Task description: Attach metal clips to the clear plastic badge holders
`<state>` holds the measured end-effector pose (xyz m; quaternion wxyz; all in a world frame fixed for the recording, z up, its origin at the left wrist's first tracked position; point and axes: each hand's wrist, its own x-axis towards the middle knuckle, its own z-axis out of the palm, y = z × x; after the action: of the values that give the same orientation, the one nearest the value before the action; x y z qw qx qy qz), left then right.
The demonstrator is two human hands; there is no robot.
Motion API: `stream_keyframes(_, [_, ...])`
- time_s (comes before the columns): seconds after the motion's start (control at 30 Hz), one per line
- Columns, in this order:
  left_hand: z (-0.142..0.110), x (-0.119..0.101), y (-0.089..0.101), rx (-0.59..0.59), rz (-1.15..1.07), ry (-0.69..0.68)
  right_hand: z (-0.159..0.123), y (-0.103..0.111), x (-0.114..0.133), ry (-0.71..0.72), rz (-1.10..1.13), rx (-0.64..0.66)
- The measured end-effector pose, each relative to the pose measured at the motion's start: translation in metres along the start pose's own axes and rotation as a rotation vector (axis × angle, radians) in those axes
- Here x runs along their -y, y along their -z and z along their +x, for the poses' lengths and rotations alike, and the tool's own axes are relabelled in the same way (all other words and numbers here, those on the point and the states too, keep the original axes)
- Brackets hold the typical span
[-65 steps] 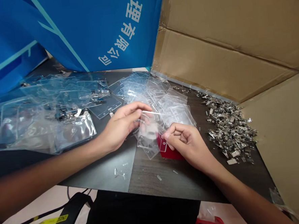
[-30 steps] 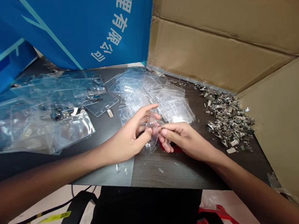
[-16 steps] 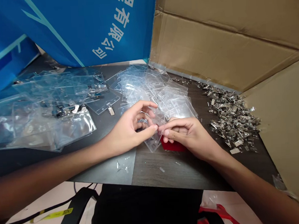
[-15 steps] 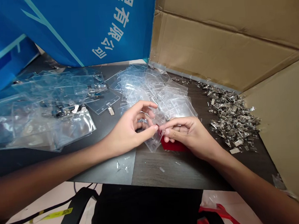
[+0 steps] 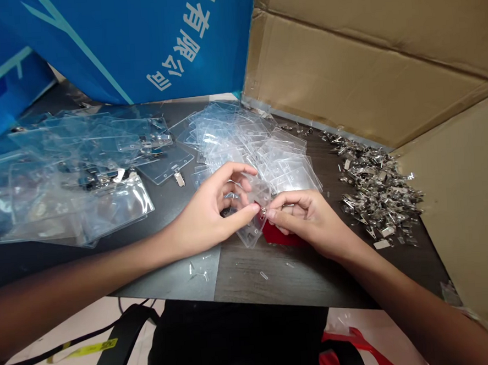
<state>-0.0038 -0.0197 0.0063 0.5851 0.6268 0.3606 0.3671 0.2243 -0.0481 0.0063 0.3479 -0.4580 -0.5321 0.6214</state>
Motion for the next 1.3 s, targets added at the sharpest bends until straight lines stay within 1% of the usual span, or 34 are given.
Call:
stream_keyframes(0.13, [0.0009,0.0003,0.0012,-0.030,-0.001,-0.012,0.0001,0.0019,-0.0005,0.031,0.029,0.018])
stream_keyframes(0.27, [0.0013,0.0020,0.0020,-0.033,0.003,-0.017,0.0002,0.0022,-0.0007,0.045,0.035,0.019])
stream_keyframes(0.43, [-0.0001,0.0061,-0.0011,0.029,0.019,0.009,0.0004,0.0002,-0.0035,0.068,-0.011,0.046])
stream_keyframes(0.6, [-0.0008,0.0090,0.0004,0.051,0.004,0.017,0.0001,-0.0003,-0.0066,0.047,0.029,-0.014])
stream_keyframes(0.7, [-0.0007,0.0067,0.0040,0.081,0.011,0.038,-0.0014,-0.0011,-0.0045,0.062,0.066,0.024])
stream_keyframes(0.8, [0.0003,0.0022,0.0065,0.132,-0.038,0.054,-0.0038,-0.0025,-0.0016,0.090,0.100,0.055])
stream_keyframes(0.9, [0.0026,-0.0003,0.0066,0.147,-0.115,0.024,-0.0054,-0.0029,-0.0004,0.121,0.101,0.034])
stream_keyframes(1.03, [0.0056,0.0026,0.0044,0.122,-0.146,0.017,-0.0049,-0.0029,-0.0018,0.152,0.115,0.017])
stream_keyframes(1.13, [0.0057,0.0052,0.0029,0.088,-0.102,0.020,-0.0039,-0.0039,-0.0029,0.184,0.108,0.004])
stream_keyframes(1.3, [0.0025,0.0051,0.0021,0.017,-0.016,-0.016,-0.0039,-0.0057,-0.0037,0.290,0.043,-0.022])
